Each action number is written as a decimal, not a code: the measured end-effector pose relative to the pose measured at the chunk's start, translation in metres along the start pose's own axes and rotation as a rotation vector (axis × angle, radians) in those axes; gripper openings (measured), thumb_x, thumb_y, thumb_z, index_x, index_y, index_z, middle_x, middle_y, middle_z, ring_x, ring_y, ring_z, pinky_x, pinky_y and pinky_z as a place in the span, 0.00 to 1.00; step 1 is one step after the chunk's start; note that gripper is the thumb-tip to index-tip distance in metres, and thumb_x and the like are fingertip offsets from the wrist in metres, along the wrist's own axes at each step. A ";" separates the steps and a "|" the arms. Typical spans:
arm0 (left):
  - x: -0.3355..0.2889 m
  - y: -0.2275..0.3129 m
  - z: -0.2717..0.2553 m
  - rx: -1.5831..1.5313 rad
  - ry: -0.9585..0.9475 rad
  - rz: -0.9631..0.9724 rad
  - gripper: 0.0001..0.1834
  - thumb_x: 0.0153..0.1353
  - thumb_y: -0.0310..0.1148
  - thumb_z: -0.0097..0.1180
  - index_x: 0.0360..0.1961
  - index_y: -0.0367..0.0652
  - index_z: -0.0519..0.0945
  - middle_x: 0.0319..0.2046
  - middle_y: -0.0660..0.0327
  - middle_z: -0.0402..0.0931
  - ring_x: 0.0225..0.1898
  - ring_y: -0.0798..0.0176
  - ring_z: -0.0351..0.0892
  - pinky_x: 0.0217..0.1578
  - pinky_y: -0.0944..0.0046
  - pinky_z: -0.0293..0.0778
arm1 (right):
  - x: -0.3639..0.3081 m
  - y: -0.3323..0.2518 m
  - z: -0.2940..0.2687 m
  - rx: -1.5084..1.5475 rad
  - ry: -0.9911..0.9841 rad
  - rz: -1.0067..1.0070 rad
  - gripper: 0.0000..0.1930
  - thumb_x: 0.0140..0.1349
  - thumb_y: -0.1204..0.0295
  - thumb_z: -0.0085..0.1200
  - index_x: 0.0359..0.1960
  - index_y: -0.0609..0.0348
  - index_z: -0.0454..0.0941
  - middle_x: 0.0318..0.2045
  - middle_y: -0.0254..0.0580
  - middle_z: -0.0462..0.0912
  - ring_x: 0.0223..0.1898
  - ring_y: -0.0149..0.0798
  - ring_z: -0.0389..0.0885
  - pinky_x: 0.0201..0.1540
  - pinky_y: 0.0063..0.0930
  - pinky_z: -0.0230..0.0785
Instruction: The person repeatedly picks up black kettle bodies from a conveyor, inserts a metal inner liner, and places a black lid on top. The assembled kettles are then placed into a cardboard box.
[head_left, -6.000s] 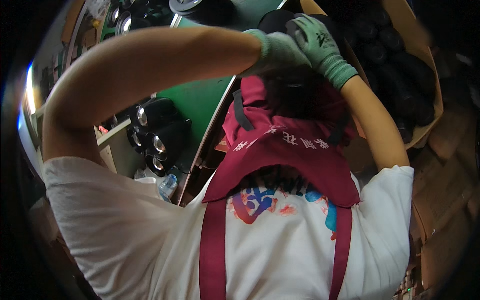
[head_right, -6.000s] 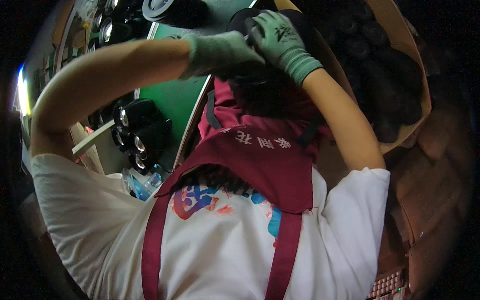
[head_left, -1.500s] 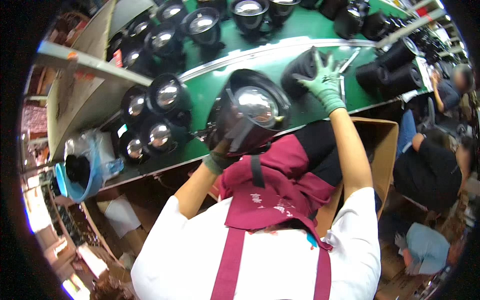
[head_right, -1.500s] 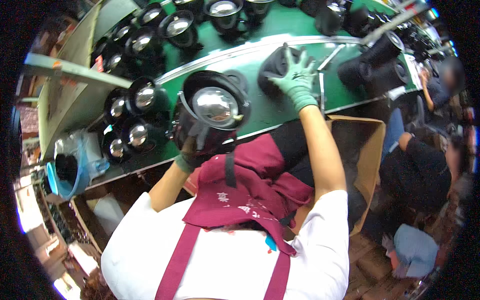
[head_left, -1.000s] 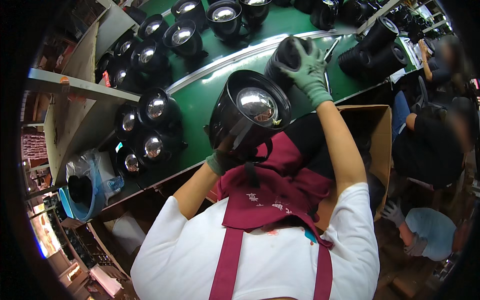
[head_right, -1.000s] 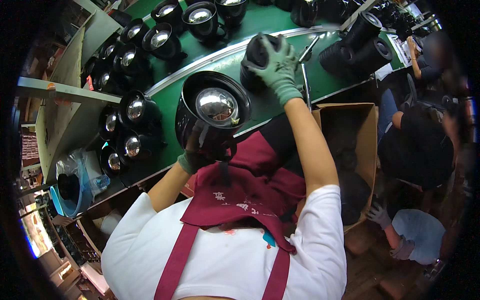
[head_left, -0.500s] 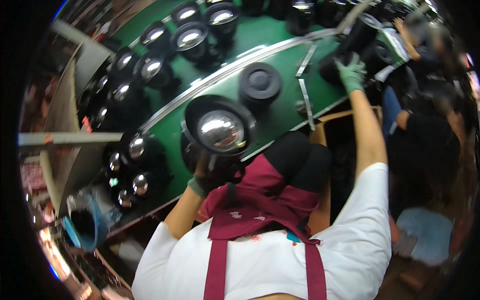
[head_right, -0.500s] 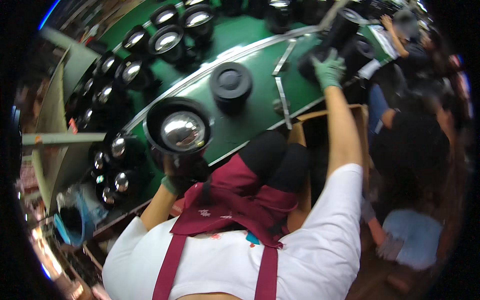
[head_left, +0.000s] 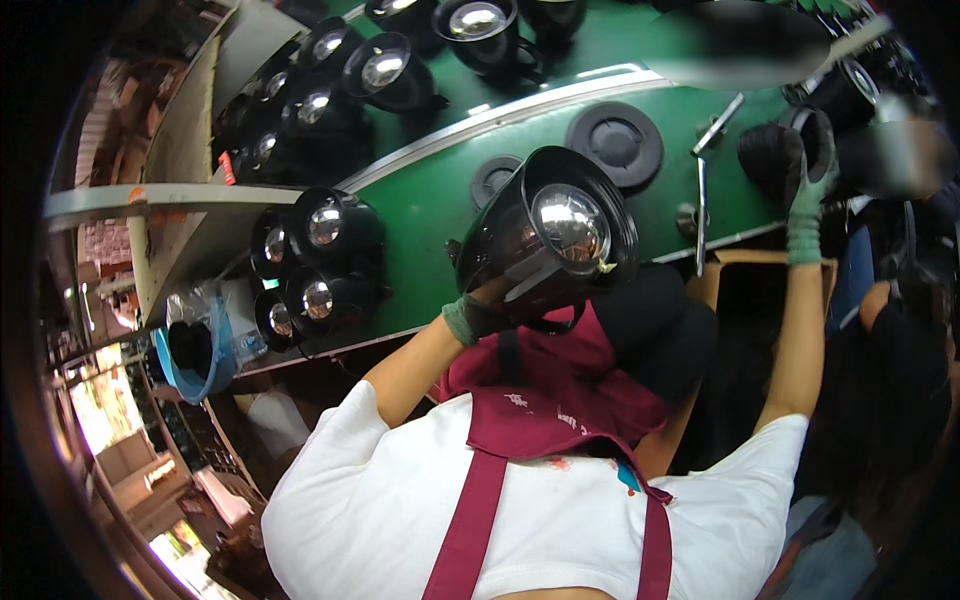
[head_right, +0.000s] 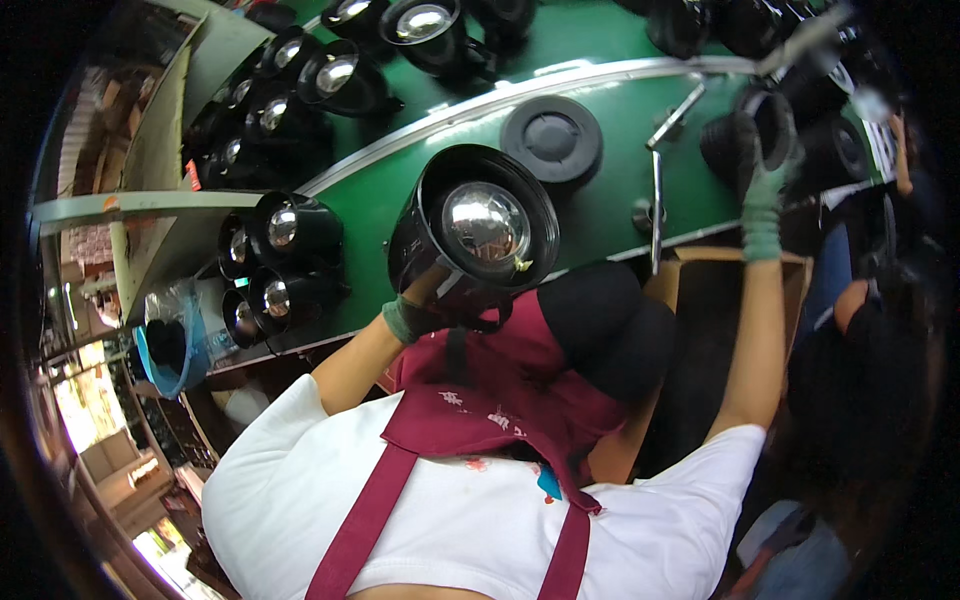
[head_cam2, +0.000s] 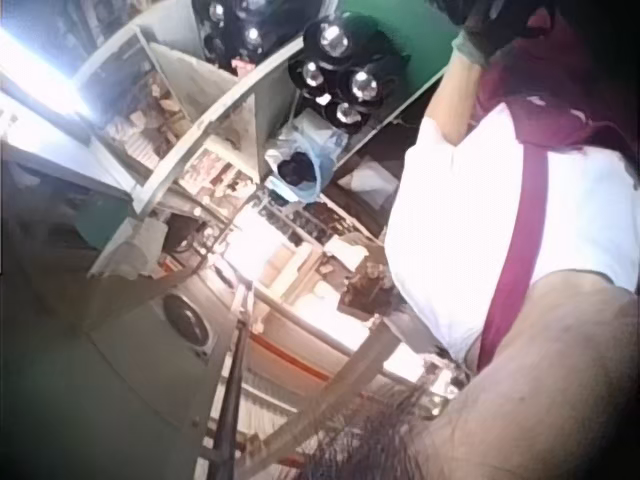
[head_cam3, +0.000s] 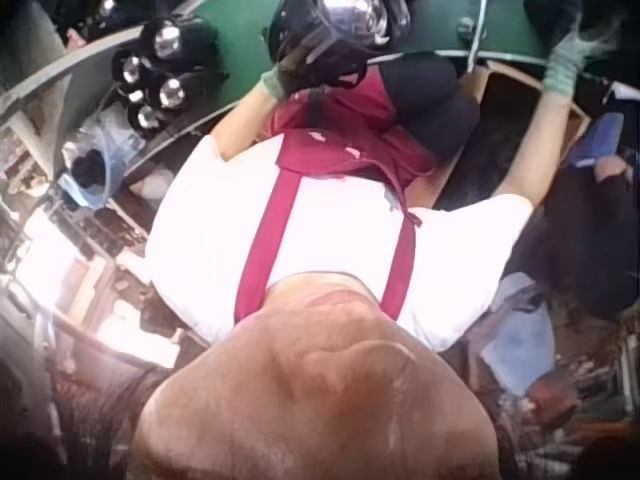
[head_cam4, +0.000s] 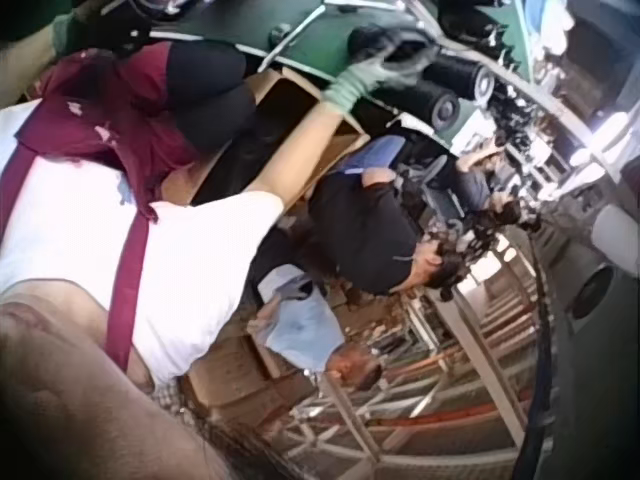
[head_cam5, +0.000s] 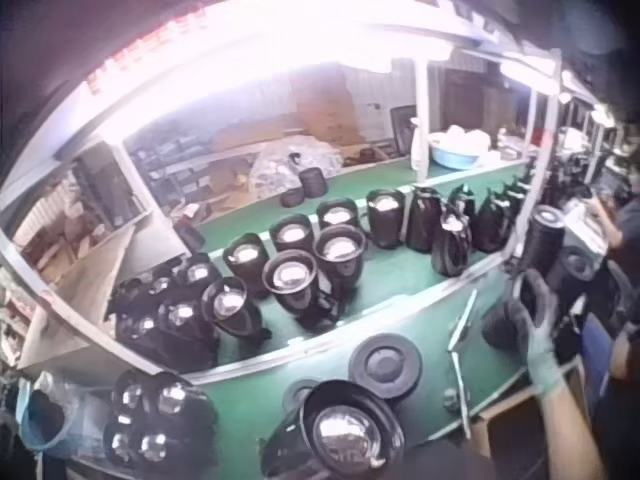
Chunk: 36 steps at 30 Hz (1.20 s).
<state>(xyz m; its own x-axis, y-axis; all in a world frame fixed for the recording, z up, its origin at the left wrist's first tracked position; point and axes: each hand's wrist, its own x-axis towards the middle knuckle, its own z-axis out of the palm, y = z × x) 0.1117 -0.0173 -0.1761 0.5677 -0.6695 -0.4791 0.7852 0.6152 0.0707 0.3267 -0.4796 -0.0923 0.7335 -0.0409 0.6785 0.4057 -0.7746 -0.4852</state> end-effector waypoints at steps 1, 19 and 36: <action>0.000 -0.005 0.000 0.182 0.057 0.050 0.27 0.67 0.44 0.51 0.65 0.48 0.67 0.60 0.58 0.70 0.59 0.57 0.70 0.59 0.50 0.68 | -0.015 -0.054 -0.006 0.377 -0.071 0.150 0.42 0.58 0.45 0.57 0.70 0.50 0.58 0.60 0.51 0.70 0.60 0.44 0.69 0.61 0.45 0.62; -0.024 -0.007 -0.026 1.083 -0.164 0.287 0.29 0.58 0.31 0.59 0.61 0.39 0.70 0.58 0.56 0.72 0.56 0.61 0.73 0.57 0.58 0.71 | -0.168 -0.305 -0.082 0.900 -0.274 0.516 0.45 0.59 0.49 0.58 0.71 0.63 0.53 0.68 0.45 0.59 0.68 0.41 0.60 0.69 0.37 0.53; -0.065 -0.001 0.108 1.455 -0.086 0.769 0.28 0.42 0.25 0.64 0.50 0.41 0.80 0.44 0.52 0.82 0.46 0.59 0.82 0.50 0.62 0.75 | -0.239 -0.230 -0.156 0.796 -0.628 0.886 0.29 0.72 0.65 0.42 0.72 0.56 0.50 0.68 0.47 0.60 0.67 0.42 0.61 0.68 0.36 0.55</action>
<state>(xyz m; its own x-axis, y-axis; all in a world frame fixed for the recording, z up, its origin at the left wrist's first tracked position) 0.1007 -0.0197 -0.0503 0.8819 -0.4611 0.0978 -0.1394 -0.0568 0.9886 -0.0276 -0.3902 -0.0567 0.9487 0.1270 -0.2896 -0.2848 -0.0550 -0.9570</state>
